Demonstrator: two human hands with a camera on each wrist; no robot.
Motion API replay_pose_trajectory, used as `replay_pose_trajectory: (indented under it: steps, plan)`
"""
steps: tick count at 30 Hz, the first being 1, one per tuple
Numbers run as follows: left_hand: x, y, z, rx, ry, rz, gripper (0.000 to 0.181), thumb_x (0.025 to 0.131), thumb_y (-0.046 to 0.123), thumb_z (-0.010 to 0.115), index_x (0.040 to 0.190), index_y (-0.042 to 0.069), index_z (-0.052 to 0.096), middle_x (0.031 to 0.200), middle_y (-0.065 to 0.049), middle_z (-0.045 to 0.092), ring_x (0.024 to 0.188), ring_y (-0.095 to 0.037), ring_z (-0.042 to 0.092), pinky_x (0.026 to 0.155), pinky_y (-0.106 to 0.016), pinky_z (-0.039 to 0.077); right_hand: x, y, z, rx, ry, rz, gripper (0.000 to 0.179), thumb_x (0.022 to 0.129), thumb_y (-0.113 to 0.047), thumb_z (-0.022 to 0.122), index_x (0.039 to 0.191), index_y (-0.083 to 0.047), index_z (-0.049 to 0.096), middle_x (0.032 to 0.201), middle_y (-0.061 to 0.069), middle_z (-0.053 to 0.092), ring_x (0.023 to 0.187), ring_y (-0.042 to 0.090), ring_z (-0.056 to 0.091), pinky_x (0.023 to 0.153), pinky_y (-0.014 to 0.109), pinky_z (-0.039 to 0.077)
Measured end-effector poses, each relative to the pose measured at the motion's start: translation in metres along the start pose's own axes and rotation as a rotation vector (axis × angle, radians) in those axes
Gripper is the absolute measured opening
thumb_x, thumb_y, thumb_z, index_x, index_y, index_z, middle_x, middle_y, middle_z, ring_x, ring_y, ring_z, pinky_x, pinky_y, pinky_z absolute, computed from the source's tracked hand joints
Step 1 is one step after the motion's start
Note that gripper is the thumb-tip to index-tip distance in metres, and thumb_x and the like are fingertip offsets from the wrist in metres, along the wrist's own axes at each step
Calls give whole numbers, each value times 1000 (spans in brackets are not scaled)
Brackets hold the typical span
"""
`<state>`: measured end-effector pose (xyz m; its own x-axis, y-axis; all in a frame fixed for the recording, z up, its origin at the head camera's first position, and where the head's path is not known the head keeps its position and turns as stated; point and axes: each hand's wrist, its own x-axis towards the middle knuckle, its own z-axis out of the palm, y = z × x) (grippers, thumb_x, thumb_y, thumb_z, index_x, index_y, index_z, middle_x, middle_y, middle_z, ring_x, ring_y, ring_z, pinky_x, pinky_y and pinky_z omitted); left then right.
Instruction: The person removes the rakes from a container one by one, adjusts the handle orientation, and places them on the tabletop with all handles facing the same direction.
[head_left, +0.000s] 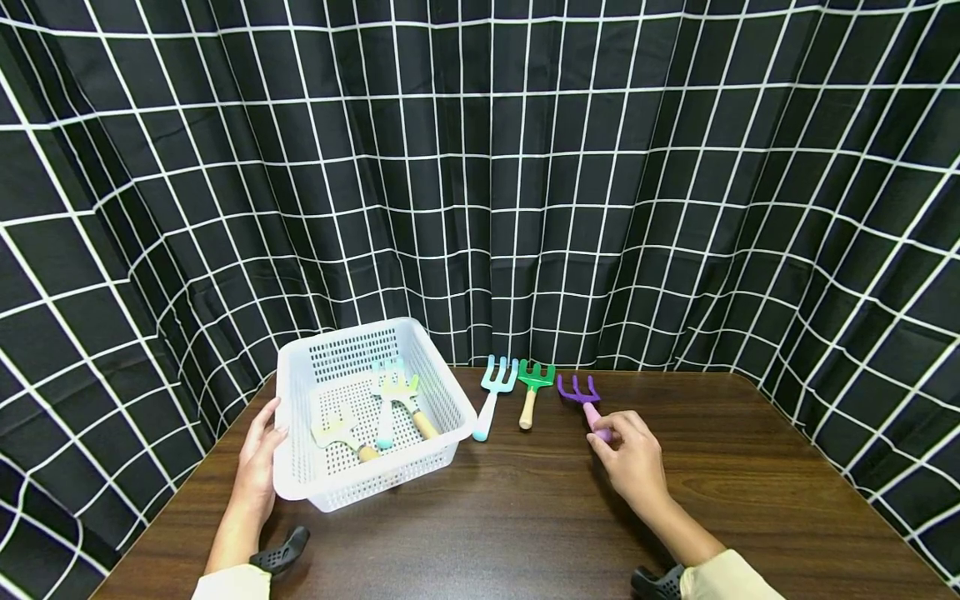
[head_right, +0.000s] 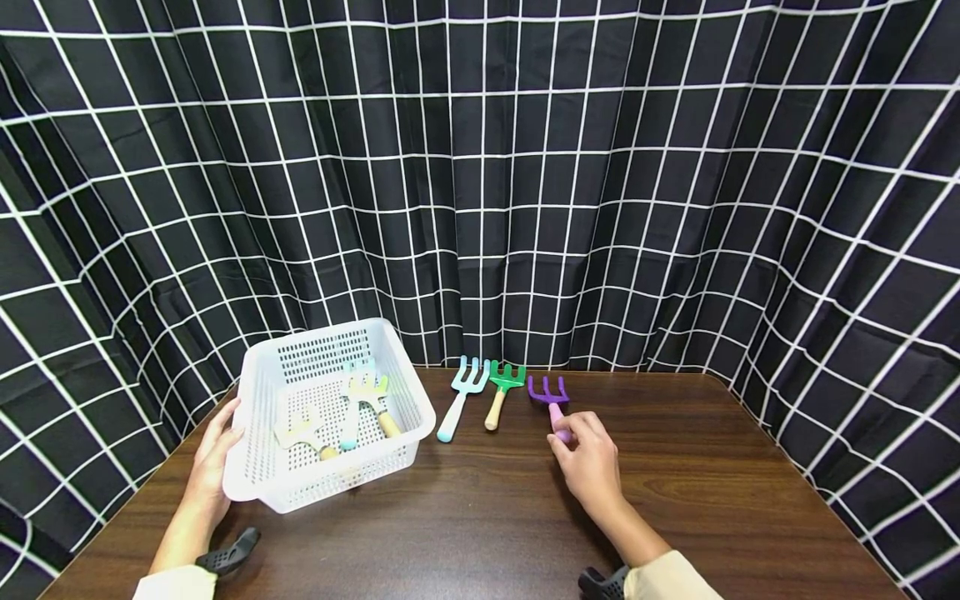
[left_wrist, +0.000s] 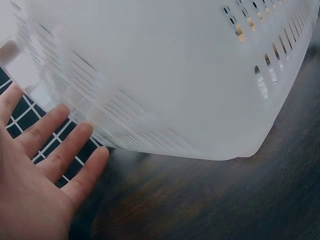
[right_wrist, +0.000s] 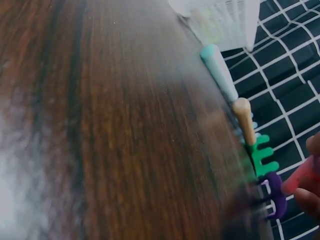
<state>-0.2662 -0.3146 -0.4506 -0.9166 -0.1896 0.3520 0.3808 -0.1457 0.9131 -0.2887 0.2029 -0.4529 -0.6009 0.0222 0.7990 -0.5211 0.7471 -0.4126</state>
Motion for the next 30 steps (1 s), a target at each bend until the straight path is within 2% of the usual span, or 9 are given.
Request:
replay_pose_trajectory:
  steps: [3, 8, 11, 16, 23, 30]
  plan:
    - [-1, 1, 1, 4, 0, 1, 46, 104, 15, 42, 148, 11, 28, 115, 4, 61, 91, -9, 65, 71, -21, 53, 0, 0, 4, -24, -27, 26, 28, 65, 3, 87, 81, -8, 68, 86, 2, 61, 69, 14, 62, 61, 14, 42]
    - [-1, 2, 1, -13, -4, 5, 45, 104, 14, 42, 147, 13, 30, 114, 5, 61, 91, -8, 65, 71, -20, 52, 0, -3, 12, -49, -85, 61, 27, 66, 2, 87, 82, -8, 67, 87, 2, 59, 72, 15, 62, 62, 30, 49]
    - [-1, 2, 1, -17, -7, 5, 44, 104, 14, 42, 147, 14, 30, 115, 5, 61, 91, -8, 64, 71, -20, 52, -1, -5, 16, -63, -133, 69, 26, 66, 1, 86, 81, -9, 67, 87, 2, 58, 72, 14, 58, 62, 35, 50]
    - [-1, 2, 1, -8, -5, 4, 44, 104, 14, 42, 147, 13, 29, 114, 5, 61, 91, -8, 64, 71, -20, 51, -2, -8, 22, -80, -204, 76, 26, 65, 0, 86, 82, -8, 68, 89, 4, 59, 71, 16, 55, 63, 38, 49]
    - [-2, 1, 0, -17, -4, 12, 44, 104, 14, 42, 147, 13, 30, 114, 4, 61, 91, -8, 64, 71, -20, 51, 2, -12, 29, -120, -311, 144, 25, 66, -3, 86, 84, -8, 69, 91, 5, 59, 73, 19, 58, 64, 41, 49]
    - [0, 0, 0, -12, -7, 9, 46, 104, 14, 42, 148, 10, 28, 114, 3, 61, 90, -9, 65, 71, -21, 52, 8, -13, 32, -126, -348, 154, 21, 69, -4, 84, 84, -7, 70, 88, 5, 57, 73, 19, 57, 66, 41, 49]
